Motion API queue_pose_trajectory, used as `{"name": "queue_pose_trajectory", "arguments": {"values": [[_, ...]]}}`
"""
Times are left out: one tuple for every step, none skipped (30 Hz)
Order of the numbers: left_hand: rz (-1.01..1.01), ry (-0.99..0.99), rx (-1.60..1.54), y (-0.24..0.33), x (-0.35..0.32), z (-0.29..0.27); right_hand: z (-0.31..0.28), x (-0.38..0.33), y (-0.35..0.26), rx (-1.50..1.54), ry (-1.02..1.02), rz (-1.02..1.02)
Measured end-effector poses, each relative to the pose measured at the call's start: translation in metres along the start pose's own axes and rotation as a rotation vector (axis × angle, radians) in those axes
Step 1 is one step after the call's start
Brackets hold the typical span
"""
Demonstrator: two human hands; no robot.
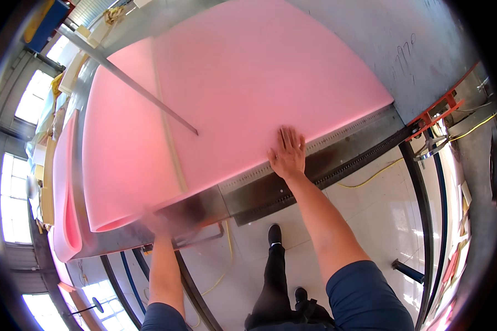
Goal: The person uses a manual hydraulic guillotine cutter to slice large pink foam sheets into smaller rectangular pieces. They repeatedly measure the foam with a tape measure, align it against the machine's guide, and press down the lever to make precise cuts. The cut pieces are stacked on the table as the process continues.
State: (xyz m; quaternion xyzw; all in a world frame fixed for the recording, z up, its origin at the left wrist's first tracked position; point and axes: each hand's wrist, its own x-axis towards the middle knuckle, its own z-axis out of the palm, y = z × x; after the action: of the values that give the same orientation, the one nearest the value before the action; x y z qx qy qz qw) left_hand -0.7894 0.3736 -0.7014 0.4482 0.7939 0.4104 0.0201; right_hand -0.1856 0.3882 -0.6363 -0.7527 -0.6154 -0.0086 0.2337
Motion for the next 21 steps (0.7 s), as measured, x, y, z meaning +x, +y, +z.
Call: {"name": "queue_pose_trajectory", "arguments": {"values": [[-0.118,-0.064,-0.2,0.026,-0.003,0.01,0.0,-0.003,0.01,-0.016,0.006,0.017],[-0.241,-0.135,-0.395,0.065,-0.011,0.019,0.0,-0.005,0.021,-0.04,0.009,0.038],[-0.357,-0.175,-0.495,0.102,-0.022,0.014,0.002,-0.005,0.026,-0.049,0.003,0.049],[-0.381,-0.171,-0.478,0.115,-0.033,0.0,0.002,-0.007,0.026,-0.037,-0.007,0.047],[-0.402,-0.16,-0.47,0.122,-0.041,-0.011,0.001,-0.005,0.025,-0.011,0.011,0.038],[-0.419,-0.16,-0.47,0.14,-0.049,-0.015,0.002,-0.003,0.028,-0.013,0.01,0.041],[-0.436,-0.141,-0.424,0.17,-0.074,-0.02,0.004,-0.001,0.033,-0.019,0.017,0.047],[-0.453,-0.124,-0.378,0.201,-0.099,-0.025,0.006,-0.001,0.038,-0.027,0.019,0.055],[-0.309,-0.1,-0.265,0.143,-0.116,-0.033,0.004,0.001,0.029,0.002,0.019,0.042],[-0.167,-0.092,-0.156,0.106,-0.128,-0.042,0.007,0.001,0.028,0.003,0.015,0.036],[-0.026,-0.209,0.033,0.101,-0.155,-0.048,0.008,-0.003,0.032,-0.011,0.014,0.038],[0.049,-0.308,0.156,0.109,-0.184,-0.046,0.01,-0.003,0.034,-0.024,0.015,0.038],[0.137,-0.397,0.273,0.119,-0.212,-0.046,0.013,-0.002,0.037,-0.033,0.013,0.046],[0.164,-0.46,0.322,0.131,-0.229,-0.052,0.011,-0.002,0.036,-0.036,0.024,0.052],[0.241,-0.5,0.343,0.14,-0.239,-0.05,0.012,-0.001,0.036,-0.041,0.022,0.054],[0.313,-0.535,0.366,0.149,-0.245,-0.044,0.013,0.0,0.036,-0.053,0.009,0.056],[0.386,-0.57,0.39,0.158,-0.247,-0.038,0.014,0.002,0.037,-0.066,-0.005,0.059],[0.336,-0.626,0.438,0.167,-0.248,-0.037,0.012,0.001,0.035,-0.076,-0.012,0.057],[0.291,-0.676,0.483,0.184,-0.245,-0.025,0.011,0.009,0.039,-0.081,-0.016,0.056],[0.239,-0.734,0.526,0.189,-0.241,-0.021,0.009,0.011,0.035,-0.093,-0.027,0.055],[0.215,-0.746,0.574,0.193,-0.239,-0.017,0.009,0.01,0.035,-0.101,-0.046,0.057]]}}
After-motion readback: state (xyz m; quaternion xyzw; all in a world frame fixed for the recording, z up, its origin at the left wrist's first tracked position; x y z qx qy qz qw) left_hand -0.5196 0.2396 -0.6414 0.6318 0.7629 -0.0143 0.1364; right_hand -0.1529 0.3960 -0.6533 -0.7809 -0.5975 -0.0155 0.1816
